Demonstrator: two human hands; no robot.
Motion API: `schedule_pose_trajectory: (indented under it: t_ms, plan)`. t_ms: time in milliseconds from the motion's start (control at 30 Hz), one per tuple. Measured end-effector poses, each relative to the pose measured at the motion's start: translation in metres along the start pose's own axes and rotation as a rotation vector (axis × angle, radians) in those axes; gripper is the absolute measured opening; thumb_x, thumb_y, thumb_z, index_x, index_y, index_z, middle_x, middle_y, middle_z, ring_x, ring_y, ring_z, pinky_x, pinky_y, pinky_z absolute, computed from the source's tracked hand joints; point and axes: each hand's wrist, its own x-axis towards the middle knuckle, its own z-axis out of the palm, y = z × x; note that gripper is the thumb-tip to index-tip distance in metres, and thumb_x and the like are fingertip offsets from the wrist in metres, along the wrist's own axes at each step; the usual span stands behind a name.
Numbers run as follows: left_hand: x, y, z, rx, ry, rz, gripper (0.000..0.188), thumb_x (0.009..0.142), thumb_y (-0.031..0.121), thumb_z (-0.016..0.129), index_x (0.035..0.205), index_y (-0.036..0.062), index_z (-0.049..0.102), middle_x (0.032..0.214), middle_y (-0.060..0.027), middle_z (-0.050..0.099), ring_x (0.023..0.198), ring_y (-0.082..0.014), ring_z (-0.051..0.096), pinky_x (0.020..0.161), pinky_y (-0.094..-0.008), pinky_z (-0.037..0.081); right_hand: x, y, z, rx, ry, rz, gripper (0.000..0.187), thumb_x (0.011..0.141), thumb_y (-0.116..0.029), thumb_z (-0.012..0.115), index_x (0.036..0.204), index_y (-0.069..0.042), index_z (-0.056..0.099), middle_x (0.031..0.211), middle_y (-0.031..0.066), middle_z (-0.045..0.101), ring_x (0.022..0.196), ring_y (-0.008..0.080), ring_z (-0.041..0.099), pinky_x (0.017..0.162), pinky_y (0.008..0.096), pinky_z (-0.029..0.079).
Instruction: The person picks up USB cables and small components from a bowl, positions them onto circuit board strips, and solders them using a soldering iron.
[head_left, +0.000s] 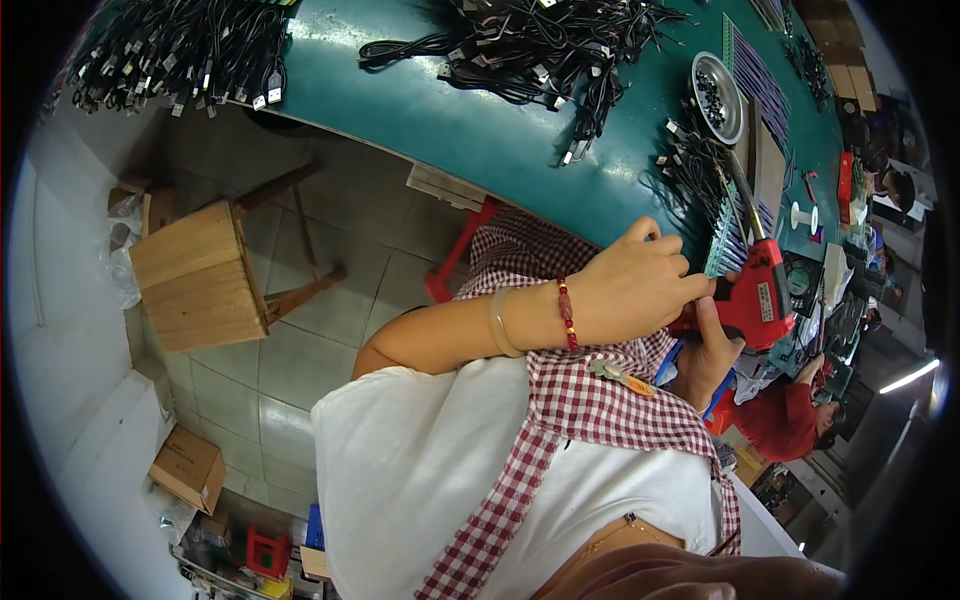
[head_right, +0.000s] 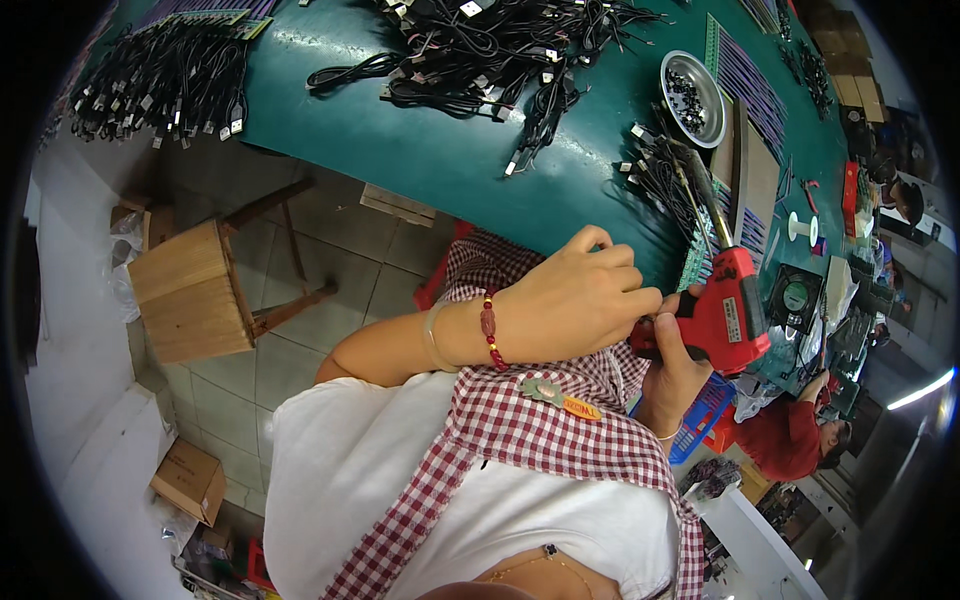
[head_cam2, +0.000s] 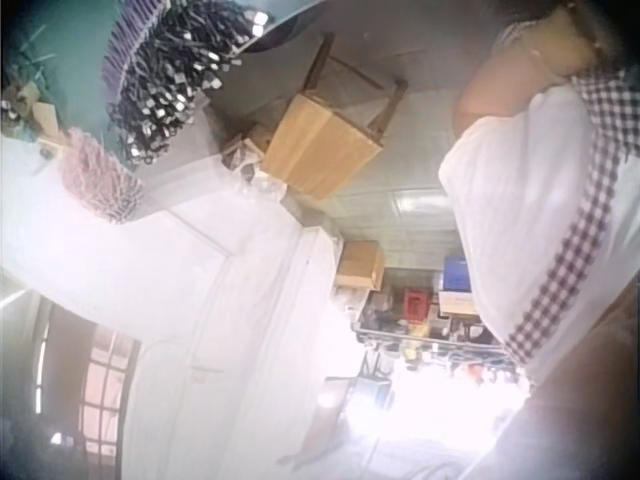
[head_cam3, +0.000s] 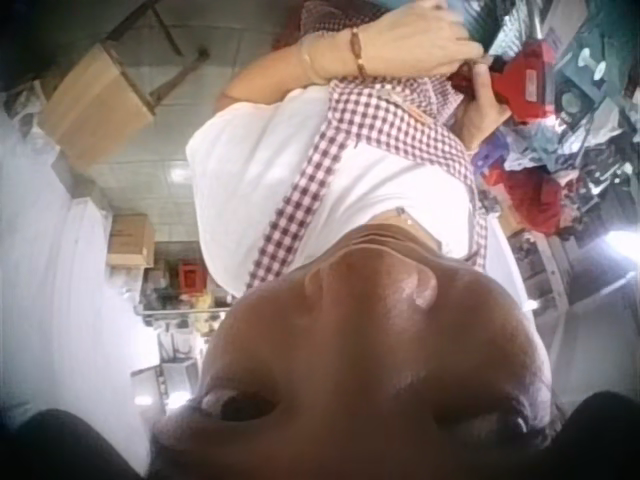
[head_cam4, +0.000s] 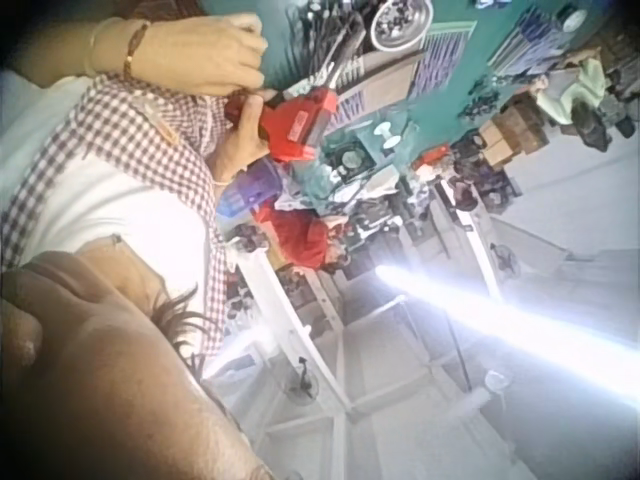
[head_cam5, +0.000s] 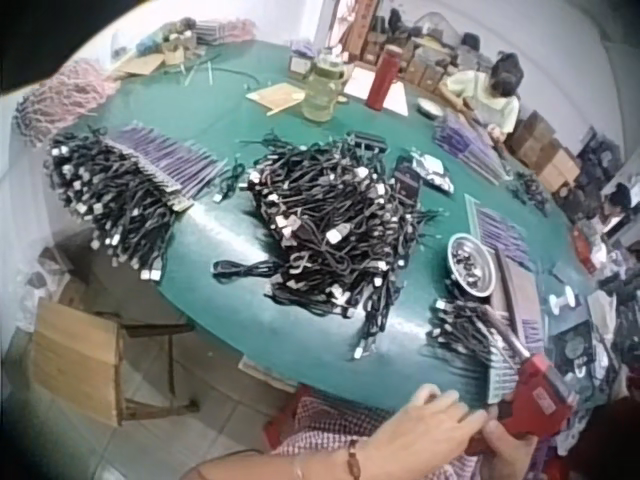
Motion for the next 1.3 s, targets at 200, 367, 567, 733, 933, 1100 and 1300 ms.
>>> schedule_pose_trajectory:
  t_ms: [200,367,567,733,933,1100,1300]
  plan:
    - [0.0,0.002,0.004,-0.071,0.055,0.022,0.011,0.075,0.015,0.06,0.084,0.0099,0.057,0.075,-0.0036,0.055,0.071,-0.0206,0.055,0.067,-0.0333,0.041,-0.005,-0.002,-0.005,0.062,-0.044,0.01,0.045,0.079,0.004,0.058,0.121,0.001,0.042,0.104,0.0116,0.056,0.086,0.0164,0.059,0.078,0.029,0.049]
    - [0.001,0.012,0.013,-0.086,-0.022,-0.025,0.01,0.077,0.016,0.059,0.084,0.0089,0.056,0.075,-0.0047,0.054,0.069,-0.0215,0.056,0.062,-0.0334,0.043,-0.005,0.0,-0.014,0.105,-0.03,-0.001,0.048,0.077,0.004,0.06,0.121,0.001,0.042,0.105,0.0113,0.055,0.09,0.0185,0.059,0.084,0.032,0.048]
    - [0.014,0.022,0.032,-0.071,-0.012,-0.024,0.012,0.078,0.016,0.059,0.08,0.0062,0.053,0.068,-0.0061,0.055,0.058,-0.0247,0.055,0.058,-0.035,0.044,-0.004,0.001,-0.031,0.136,-0.04,0.048,0.048,0.075,0.005,0.062,0.119,0.001,0.043,0.096,0.0094,0.057,0.087,0.0167,0.057,0.082,0.0289,0.046]
    - [0.026,0.036,0.057,-0.011,-0.136,-0.138,0.016,0.075,0.013,0.06,0.072,0.0049,0.047,0.061,-0.0095,0.053,0.05,-0.0284,0.055,0.046,-0.0386,0.043,-0.008,0.008,-0.054,-0.082,0.133,0.049,0.044,0.074,0.007,0.062,0.115,0.003,0.046,0.091,0.0073,0.058,0.083,0.0137,0.056,0.076,0.027,0.045]
    - [0.047,0.051,0.073,0.068,-0.196,-0.109,0.015,0.073,0.01,0.059,0.07,0.0037,0.047,0.061,-0.0108,0.054,0.051,-0.0287,0.057,0.048,-0.0384,0.044,0.002,0.027,-0.089,-0.823,0.228,-0.343,0.04,0.077,0.002,0.064,0.114,0.001,0.047,0.087,0.008,0.058,0.074,0.0119,0.056,0.066,0.0241,0.045]
    - [0.066,0.037,0.074,-0.117,-0.096,-0.374,0.008,0.078,0.005,0.061,0.079,0.0007,0.055,0.063,-0.0102,0.056,0.05,-0.0174,0.054,0.047,-0.029,0.041,0.026,0.022,-0.123,0.086,0.376,-0.067,0.039,0.076,0.004,0.062,0.112,0.003,0.047,0.083,0.0086,0.058,0.075,0.0158,0.057,0.07,0.0277,0.047]
    - [0.077,0.037,0.094,-0.173,-0.195,-0.378,0.009,0.077,0.002,0.06,0.078,-0.0001,0.052,0.067,-0.0073,0.056,0.049,-0.0129,0.051,0.046,-0.0252,0.04,0.026,0.03,-0.108,0.235,0.214,0.042,0.042,0.074,0.005,0.063,0.113,0.002,0.046,0.085,0.009,0.06,0.078,0.0157,0.059,0.071,0.0279,0.048]
